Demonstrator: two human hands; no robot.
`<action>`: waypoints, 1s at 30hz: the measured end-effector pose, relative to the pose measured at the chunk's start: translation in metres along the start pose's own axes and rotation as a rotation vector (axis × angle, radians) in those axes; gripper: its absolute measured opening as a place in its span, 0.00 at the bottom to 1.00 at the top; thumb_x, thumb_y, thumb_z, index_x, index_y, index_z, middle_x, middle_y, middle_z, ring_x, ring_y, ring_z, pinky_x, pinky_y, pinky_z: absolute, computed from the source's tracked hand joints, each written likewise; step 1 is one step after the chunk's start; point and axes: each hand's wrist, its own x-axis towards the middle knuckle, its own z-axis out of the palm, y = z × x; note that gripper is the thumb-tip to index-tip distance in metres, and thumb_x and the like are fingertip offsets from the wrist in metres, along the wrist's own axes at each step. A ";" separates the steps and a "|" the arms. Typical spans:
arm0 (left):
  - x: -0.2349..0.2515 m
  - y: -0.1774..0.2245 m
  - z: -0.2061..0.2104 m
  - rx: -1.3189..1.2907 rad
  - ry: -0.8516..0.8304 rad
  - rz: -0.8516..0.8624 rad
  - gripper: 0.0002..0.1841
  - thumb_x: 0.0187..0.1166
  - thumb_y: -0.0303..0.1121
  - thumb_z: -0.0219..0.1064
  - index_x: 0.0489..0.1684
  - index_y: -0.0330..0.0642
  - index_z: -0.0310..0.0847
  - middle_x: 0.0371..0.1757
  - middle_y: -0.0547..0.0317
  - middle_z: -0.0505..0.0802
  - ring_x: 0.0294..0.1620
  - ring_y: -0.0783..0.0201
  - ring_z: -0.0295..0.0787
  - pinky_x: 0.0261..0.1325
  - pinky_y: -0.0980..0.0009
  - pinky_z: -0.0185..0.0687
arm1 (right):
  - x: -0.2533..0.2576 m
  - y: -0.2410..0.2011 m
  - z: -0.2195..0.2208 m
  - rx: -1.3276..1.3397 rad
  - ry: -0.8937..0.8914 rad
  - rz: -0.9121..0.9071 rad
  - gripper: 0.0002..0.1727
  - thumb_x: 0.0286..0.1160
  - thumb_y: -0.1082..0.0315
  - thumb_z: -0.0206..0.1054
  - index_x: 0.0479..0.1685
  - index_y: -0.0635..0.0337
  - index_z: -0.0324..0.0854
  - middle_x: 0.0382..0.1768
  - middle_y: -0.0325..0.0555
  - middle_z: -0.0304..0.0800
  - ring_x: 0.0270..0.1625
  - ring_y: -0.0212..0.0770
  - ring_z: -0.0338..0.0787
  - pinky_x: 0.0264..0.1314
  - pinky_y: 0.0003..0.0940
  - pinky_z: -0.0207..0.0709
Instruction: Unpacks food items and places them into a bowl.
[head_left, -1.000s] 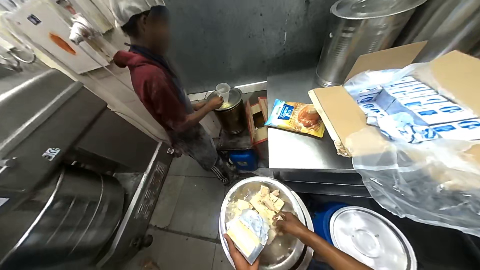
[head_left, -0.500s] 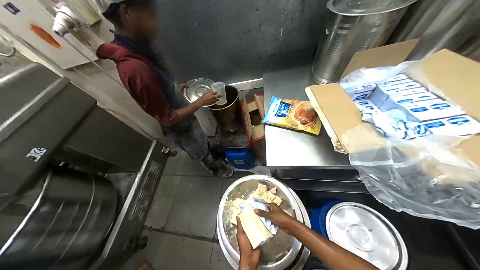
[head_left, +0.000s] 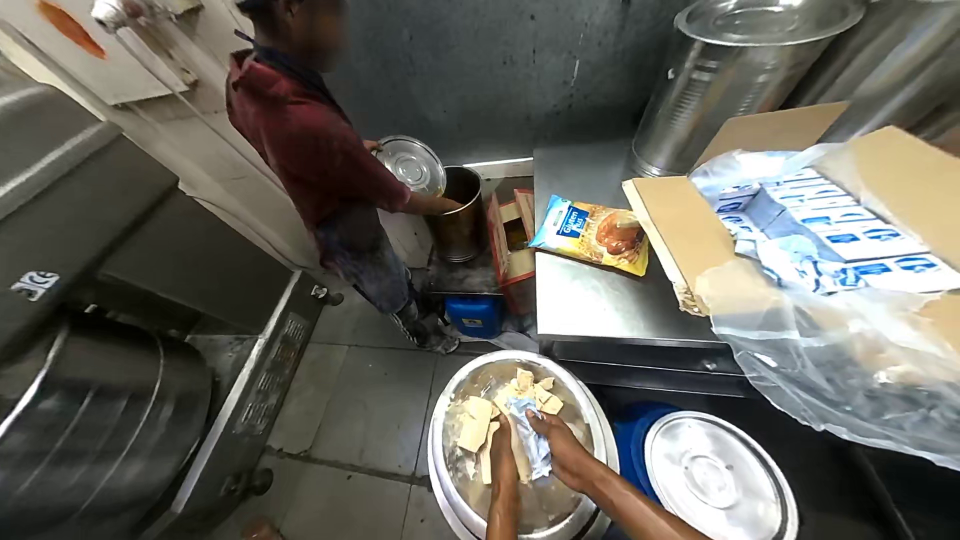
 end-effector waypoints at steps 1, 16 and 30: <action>0.002 -0.003 0.002 0.013 -0.010 0.016 0.34 0.94 0.53 0.44 0.79 0.28 0.69 0.73 0.33 0.82 0.74 0.48 0.80 0.79 0.51 0.73 | -0.004 -0.005 0.007 0.102 0.016 0.025 0.18 0.95 0.59 0.47 0.60 0.63 0.78 0.42 0.47 0.91 0.44 0.38 0.91 0.50 0.38 0.87; 0.011 0.008 -0.024 0.158 0.216 -0.056 0.29 0.78 0.42 0.75 0.67 0.27 0.79 0.56 0.34 0.91 0.58 0.44 0.89 0.64 0.45 0.82 | -0.011 -0.043 -0.047 -0.630 0.327 -0.229 0.22 0.83 0.54 0.66 0.61 0.65 0.85 0.48 0.53 0.93 0.51 0.43 0.93 0.62 0.45 0.85; 0.063 0.026 -0.012 0.776 0.122 -0.201 0.27 0.84 0.52 0.65 0.58 0.30 0.85 0.51 0.35 0.92 0.53 0.41 0.91 0.59 0.43 0.84 | -0.051 -0.038 -0.034 -1.075 0.121 -0.217 0.26 0.86 0.50 0.60 0.59 0.69 0.83 0.55 0.63 0.88 0.60 0.58 0.88 0.69 0.55 0.77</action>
